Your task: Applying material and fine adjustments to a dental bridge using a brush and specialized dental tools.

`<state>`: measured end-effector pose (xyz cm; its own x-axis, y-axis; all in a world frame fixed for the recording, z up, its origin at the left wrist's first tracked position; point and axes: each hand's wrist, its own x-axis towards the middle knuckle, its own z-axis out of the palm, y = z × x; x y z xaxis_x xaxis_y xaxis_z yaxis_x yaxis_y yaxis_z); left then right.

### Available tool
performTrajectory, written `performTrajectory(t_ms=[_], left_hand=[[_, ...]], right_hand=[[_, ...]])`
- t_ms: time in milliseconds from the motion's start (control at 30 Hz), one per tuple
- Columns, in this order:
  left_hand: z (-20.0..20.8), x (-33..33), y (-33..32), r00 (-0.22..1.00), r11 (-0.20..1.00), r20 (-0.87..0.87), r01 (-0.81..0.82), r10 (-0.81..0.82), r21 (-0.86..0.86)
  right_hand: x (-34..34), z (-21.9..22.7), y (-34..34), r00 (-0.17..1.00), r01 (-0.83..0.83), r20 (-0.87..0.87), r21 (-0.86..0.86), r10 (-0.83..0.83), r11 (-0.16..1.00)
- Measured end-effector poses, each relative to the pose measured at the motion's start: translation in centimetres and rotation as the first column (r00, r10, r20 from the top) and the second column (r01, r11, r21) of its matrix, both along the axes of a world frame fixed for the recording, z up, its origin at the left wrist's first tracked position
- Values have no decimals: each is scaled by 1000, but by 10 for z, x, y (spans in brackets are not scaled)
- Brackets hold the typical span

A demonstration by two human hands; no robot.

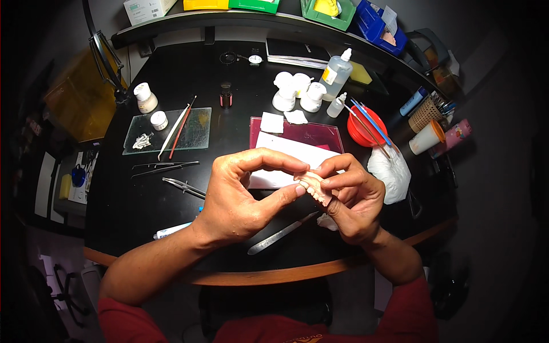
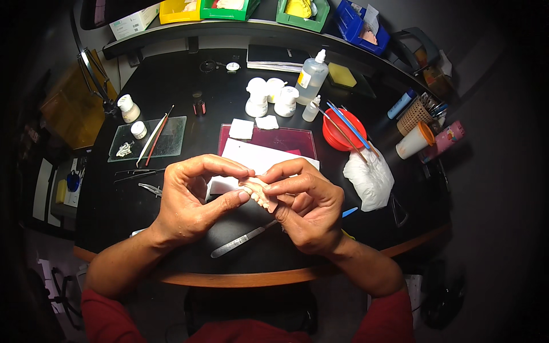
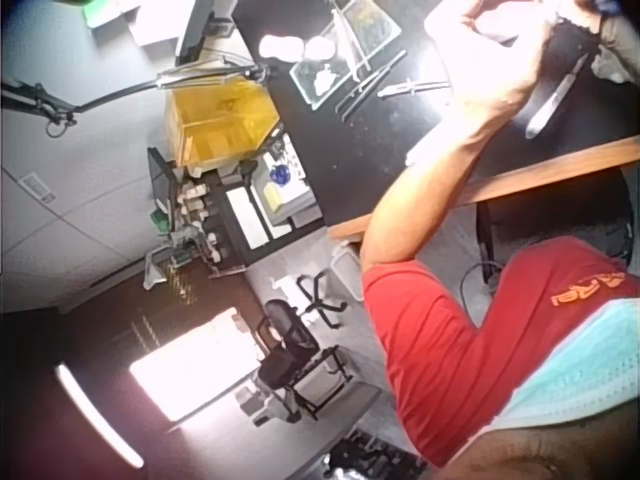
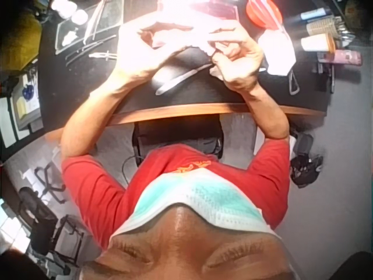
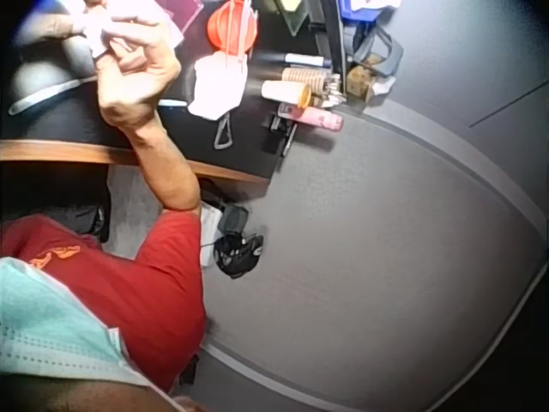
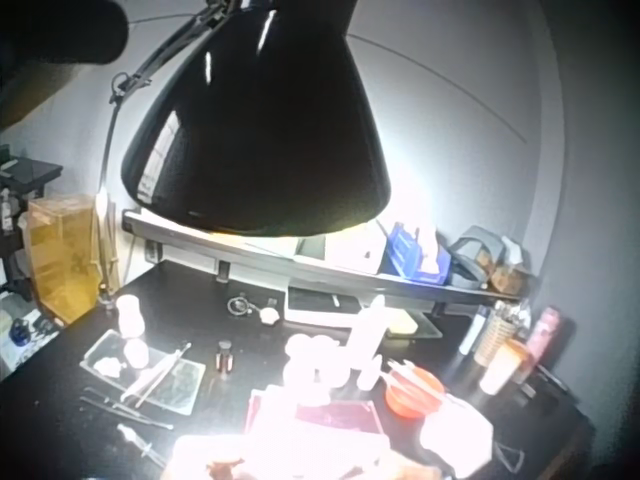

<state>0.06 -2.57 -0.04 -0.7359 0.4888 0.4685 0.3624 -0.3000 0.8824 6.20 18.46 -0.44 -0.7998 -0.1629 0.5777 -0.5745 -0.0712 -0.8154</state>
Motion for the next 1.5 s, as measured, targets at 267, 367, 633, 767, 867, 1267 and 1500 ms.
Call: performTrajectory(t_ms=[267, 367, 633, 767, 867, 1267, 1500], left_hand=[[-2, -2, 0, 997, 999, -80, -22, 20, -26], [-3, -1, 0, 995, 999, -95, -34, 31, -25], [-1, 5, 3, 997, 997, -15, -71, 72, 21], [-2, 1, 1, 995, 998, -79, -56, 55, -4], [-1, -2, 2, 974, 997, -212, -78, 75, -2], [5, -6, 3, 874, 981, -460, -190, 158, -25], [9, -9, -6, 796, 947, -587, -287, 150, -147]], right_hand=[[0, 1, 2, 996, -33, 76, -42, 36, 999], [0, -1, 3, 997, -20, 75, -27, 22, 999], [-1, -2, 2, 998, -25, 57, -27, 27, 999], [-2, -2, 4, 996, -25, 85, -14, 26, 1000], [0, 2, 3, 992, -28, 126, -21, 30, 999], [6, 5, 2, 956, -35, 281, -168, 82, 985], [3, 6, -4, 971, -32, 228, -192, 77, 981]])
